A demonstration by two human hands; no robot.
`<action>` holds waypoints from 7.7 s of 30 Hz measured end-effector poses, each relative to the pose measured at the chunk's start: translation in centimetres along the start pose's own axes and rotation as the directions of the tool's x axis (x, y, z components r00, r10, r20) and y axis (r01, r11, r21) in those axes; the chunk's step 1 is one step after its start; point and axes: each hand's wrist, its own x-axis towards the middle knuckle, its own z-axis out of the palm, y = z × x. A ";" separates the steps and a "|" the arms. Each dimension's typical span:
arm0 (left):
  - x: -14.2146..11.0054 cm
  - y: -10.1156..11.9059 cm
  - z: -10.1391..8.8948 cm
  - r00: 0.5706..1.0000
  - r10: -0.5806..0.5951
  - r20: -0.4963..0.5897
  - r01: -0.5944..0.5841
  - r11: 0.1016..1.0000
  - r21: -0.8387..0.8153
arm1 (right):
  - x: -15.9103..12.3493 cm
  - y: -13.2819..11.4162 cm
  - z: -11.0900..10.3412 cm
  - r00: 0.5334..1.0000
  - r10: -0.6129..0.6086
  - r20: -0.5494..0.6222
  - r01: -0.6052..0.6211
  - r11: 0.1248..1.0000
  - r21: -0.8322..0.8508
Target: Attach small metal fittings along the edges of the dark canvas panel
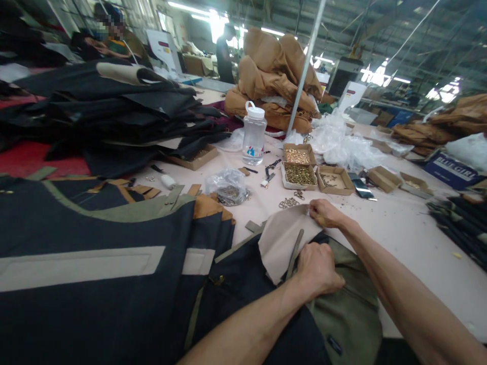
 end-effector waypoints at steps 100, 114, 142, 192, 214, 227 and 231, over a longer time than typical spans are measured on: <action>-0.4 -2.0 0.4 0.987 0.147 -0.072 -0.164 0.897 -0.411 | 4.3 0.9 0.7 0.933 0.331 -0.141 -0.256 0.886 0.386; 0.0 -1.9 0.2 0.980 0.177 -0.089 -0.197 0.907 -0.371 | 6.6 0.4 1.6 0.877 0.474 -0.085 -0.426 0.846 0.321; -0.2 -2.3 1.3 0.979 0.187 -0.075 -0.202 0.926 -0.320 | 7.2 0.8 4.0 0.780 0.612 -0.129 -0.571 0.781 0.252; 1.1 -2.5 2.1 0.994 0.084 -0.073 -0.112 0.754 -0.647 | -5.1 -1.3 -2.4 0.855 0.483 -0.189 -0.159 0.591 0.791; 1.6 -1.7 1.8 0.992 0.094 -0.088 -0.125 0.529 -0.839 | -20.4 -7.6 3.0 0.816 0.574 -0.067 -0.075 0.221 0.972; 1.4 -1.7 1.4 0.988 0.150 -0.020 -0.089 0.468 -0.879 | -20.0 -7.7 4.4 0.671 0.728 -0.142 0.021 0.172 0.985; 1.5 -2.1 1.5 0.961 0.271 -0.060 -0.171 0.407 -0.897 | -19.7 -7.5 4.5 0.678 0.729 -0.098 0.010 0.124 0.992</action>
